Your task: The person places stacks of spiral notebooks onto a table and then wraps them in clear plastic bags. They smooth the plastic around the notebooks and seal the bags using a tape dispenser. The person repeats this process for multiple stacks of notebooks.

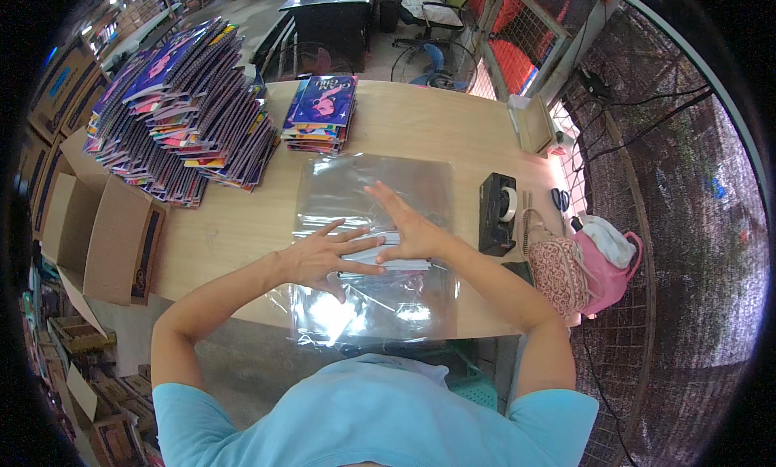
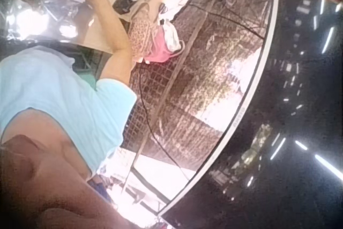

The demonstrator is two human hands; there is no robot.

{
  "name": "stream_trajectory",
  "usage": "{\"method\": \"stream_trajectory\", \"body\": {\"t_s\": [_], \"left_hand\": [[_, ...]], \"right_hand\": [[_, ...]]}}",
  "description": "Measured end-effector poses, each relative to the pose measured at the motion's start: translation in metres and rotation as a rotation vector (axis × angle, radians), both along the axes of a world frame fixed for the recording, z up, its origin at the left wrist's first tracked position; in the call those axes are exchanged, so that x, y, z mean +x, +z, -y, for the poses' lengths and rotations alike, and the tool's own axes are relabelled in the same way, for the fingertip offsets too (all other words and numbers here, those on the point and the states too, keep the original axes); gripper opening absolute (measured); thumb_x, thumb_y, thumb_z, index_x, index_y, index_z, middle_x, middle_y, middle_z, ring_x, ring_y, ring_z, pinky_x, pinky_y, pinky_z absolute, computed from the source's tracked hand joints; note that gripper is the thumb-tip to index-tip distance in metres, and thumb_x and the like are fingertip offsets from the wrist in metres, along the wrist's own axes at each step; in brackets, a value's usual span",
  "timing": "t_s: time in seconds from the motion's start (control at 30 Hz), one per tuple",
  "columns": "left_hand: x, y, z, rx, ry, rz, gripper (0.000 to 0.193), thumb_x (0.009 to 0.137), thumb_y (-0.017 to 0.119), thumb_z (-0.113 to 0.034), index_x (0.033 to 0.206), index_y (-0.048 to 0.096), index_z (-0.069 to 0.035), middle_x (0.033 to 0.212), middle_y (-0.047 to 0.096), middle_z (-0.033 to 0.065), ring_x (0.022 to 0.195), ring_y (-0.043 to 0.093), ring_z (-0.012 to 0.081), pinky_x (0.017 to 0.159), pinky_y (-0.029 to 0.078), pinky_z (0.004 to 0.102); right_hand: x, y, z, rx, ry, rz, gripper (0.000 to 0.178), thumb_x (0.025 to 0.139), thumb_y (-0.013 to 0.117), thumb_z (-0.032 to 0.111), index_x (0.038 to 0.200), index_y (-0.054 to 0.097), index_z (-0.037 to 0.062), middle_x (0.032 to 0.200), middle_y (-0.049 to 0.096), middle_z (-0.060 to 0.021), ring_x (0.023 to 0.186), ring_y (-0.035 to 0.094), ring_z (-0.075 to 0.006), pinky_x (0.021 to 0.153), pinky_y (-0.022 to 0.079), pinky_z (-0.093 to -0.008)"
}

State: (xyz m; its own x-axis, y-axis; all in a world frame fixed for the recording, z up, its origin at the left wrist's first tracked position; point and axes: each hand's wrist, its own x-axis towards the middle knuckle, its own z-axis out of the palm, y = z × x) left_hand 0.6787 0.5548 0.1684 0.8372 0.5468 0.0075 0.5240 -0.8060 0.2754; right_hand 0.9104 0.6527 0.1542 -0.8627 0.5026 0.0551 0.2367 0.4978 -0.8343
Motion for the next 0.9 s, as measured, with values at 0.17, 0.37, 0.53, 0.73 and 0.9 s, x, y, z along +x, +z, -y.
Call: {"method": "stream_trajectory", "body": {"t_s": [0.17,0.37,0.53,0.73,0.9], "left_hand": [[0.004,-0.008,0.006,-0.063,0.116,0.124,0.088,0.061,0.062,-0.069,0.14,0.032,-0.044,0.153,0.021,0.0013,0.139,0.023,0.0324,0.11,0.007,0.0618],[0.013,-0.017,0.018,0.12,0.214,0.025,0.09,0.058,0.06,-0.073,0.139,0.032,-0.045,0.152,0.023,0.0016,0.142,0.013,0.0302,0.107,-0.001,0.0667],[0.019,-0.006,0.015,0.175,0.189,-0.06,0.085,0.061,0.048,-0.077,0.139,0.034,-0.045,0.151,0.026,-0.0038,0.143,0.009,0.03,0.107,0.001,0.0671],[0.017,-0.006,0.015,0.094,0.25,-0.177,0.087,0.056,0.049,-0.075,0.137,0.034,-0.049,0.151,0.025,-0.0101,0.143,0.008,0.0319,0.107,0.003,0.0683],[0.023,-0.004,0.012,0.074,0.254,-0.168,0.091,0.051,0.05,-0.076,0.137,0.035,-0.049,0.151,0.025,-0.0112,0.142,0.007,0.0332,0.107,0.0,0.0677]], "right_hand": [[-0.001,-0.001,-0.006,0.019,-0.043,0.104,0.127,0.055,0.087,0.042,0.148,0.007,0.0108,0.147,0.019,-0.0261,0.124,0.035,-0.0387,0.093,0.042,-0.042],[-0.009,0.004,-0.004,-0.024,-0.068,0.21,0.118,0.064,0.08,0.049,0.146,0.008,0.0022,0.143,0.025,-0.0322,0.133,0.028,-0.0429,0.106,0.032,-0.044],[-0.012,-0.07,-0.03,0.335,-0.204,0.142,0.084,0.085,0.064,0.042,0.145,0.019,0.0042,0.125,0.046,-0.0302,0.096,0.06,-0.0298,0.087,0.046,-0.0398],[0.027,-0.03,-0.023,-0.38,-0.779,-0.382,0.055,0.093,0.053,0.041,0.128,0.042,-0.0007,0.108,0.061,-0.0158,0.081,0.065,-0.0178,0.071,0.051,-0.0281],[0.217,-0.095,-0.036,-0.339,-1.381,0.04,0.021,0.078,0.073,0.019,0.084,0.067,-0.0011,0.076,0.065,-0.0049,0.061,0.056,-0.0127,0.058,0.043,-0.0279]]}}
